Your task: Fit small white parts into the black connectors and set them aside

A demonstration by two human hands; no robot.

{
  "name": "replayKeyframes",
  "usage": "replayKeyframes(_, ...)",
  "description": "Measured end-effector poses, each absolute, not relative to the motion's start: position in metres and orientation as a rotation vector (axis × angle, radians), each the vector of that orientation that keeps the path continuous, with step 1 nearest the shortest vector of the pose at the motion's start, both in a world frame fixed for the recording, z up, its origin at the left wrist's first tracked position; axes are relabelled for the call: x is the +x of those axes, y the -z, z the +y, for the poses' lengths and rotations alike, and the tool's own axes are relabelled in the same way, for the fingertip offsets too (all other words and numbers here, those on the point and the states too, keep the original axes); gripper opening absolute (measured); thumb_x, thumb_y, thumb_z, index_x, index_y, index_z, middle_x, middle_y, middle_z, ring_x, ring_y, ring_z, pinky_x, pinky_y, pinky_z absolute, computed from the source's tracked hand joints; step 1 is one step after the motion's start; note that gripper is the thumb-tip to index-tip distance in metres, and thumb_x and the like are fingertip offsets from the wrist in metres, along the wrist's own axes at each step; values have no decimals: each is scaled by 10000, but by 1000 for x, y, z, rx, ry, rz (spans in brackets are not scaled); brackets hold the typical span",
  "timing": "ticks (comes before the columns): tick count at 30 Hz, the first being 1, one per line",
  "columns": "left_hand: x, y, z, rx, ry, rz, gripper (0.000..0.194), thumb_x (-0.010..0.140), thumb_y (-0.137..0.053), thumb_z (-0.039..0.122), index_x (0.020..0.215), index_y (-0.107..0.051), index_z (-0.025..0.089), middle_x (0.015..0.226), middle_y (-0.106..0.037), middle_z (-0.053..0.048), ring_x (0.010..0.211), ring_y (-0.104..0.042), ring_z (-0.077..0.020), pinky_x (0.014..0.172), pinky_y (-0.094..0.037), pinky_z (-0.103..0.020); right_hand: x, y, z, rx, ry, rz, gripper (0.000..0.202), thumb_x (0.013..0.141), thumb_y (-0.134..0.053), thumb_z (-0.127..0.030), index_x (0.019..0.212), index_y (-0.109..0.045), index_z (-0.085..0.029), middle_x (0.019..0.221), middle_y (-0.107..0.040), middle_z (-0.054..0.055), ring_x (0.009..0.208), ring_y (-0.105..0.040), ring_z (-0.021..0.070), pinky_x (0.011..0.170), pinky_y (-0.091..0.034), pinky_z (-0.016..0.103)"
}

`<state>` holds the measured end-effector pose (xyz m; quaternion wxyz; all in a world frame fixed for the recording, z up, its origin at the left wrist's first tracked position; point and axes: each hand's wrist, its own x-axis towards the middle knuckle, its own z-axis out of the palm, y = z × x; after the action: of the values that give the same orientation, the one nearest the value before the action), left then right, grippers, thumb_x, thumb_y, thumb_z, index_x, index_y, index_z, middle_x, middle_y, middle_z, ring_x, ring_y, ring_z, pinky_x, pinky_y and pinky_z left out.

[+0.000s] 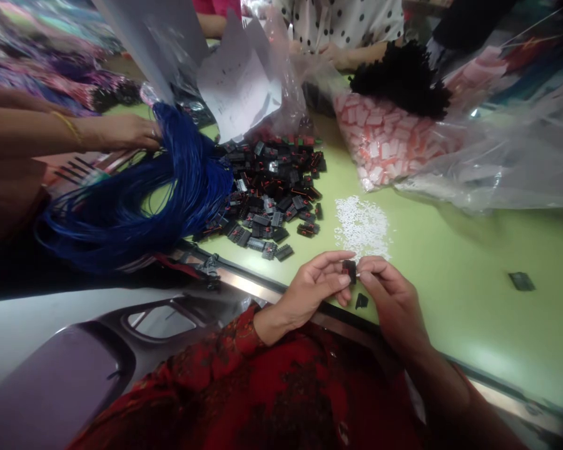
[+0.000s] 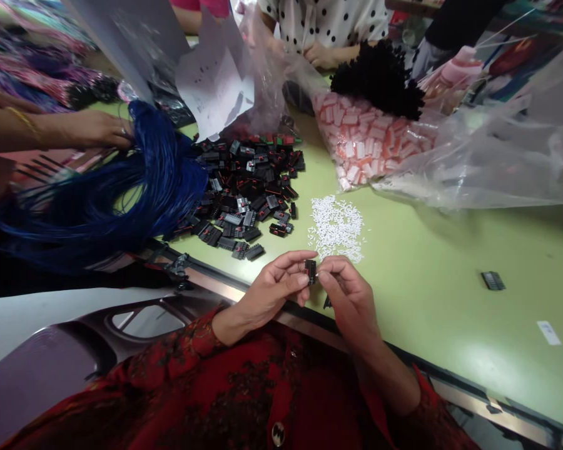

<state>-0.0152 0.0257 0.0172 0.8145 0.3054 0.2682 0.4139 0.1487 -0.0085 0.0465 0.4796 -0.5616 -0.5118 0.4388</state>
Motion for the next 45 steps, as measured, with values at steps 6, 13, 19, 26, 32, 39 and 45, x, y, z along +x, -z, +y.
replayKeyframes(6,-14,-16,25,628,-884,567,407,800,-857,278,1147,-678,160,837,-680,5,602,-654,-72,585,-553,-203,148,-44,-8,-1374,-1079,-1228,101,945,-637,-327,886,-666,-251,974,-651,37,952,-638,195,881,-551,355)
replayKeyframes(13,-12,-17,24,616,-888,574,420,784,-875,292,1126,-674,153,821,-678,7,600,-658,-74,582,-552,-195,148,-39,-8,-1361,-1036,-1243,86,956,-633,-301,899,-672,-250,987,-653,39,955,-639,190,868,-546,346)
replayKeyframes(19,-10,-15,22,602,-889,613,453,769,-884,301,1141,-685,138,837,-691,-9,610,-659,-85,597,-561,-213,149,-32,-9,-1316,-903,-1309,78,948,-641,-253,883,-684,-244,962,-657,37,947,-636,186,848,-540,337)
replayKeyframes(26,-8,-15,19,591,-889,599,441,781,-873,288,1145,-687,124,797,-690,-8,609,-658,-85,590,-556,-202,149,-26,-12,-1296,-924,-1234,76,961,-632,-244,906,-684,-253,968,-662,20,925,-656,163,807,-551,307)
replayKeyframes(32,-8,-16,19,599,-921,608,419,776,-878,271,1131,-705,131,852,-701,-15,605,-668,-78,588,-563,-197,151,-31,-10,-1289,-845,-1337,67,921,-670,-211,871,-693,-249,943,-674,21,928,-655,168,848,-540,324)
replayKeyframes(39,-17,-12,11,694,-808,569,431,792,-868,294,1158,-715,126,800,-712,-22,569,-656,-93,580,-568,-228,153,-32,-29,-1282,-1348,-983,136,878,-748,-299,962,-654,-248,896,-741,8,815,-715,153,751,-587,290)
replayKeyframes(45,-20,-11,8,740,-647,583,480,796,-864,346,1184,-693,120,728,-703,-15,575,-666,-102,591,-564,-220,175,-28,-38,-1421,-1442,-1079,211,872,-753,-406,958,-659,-238,844,-756,17,724,-698,152,687,-577,294)
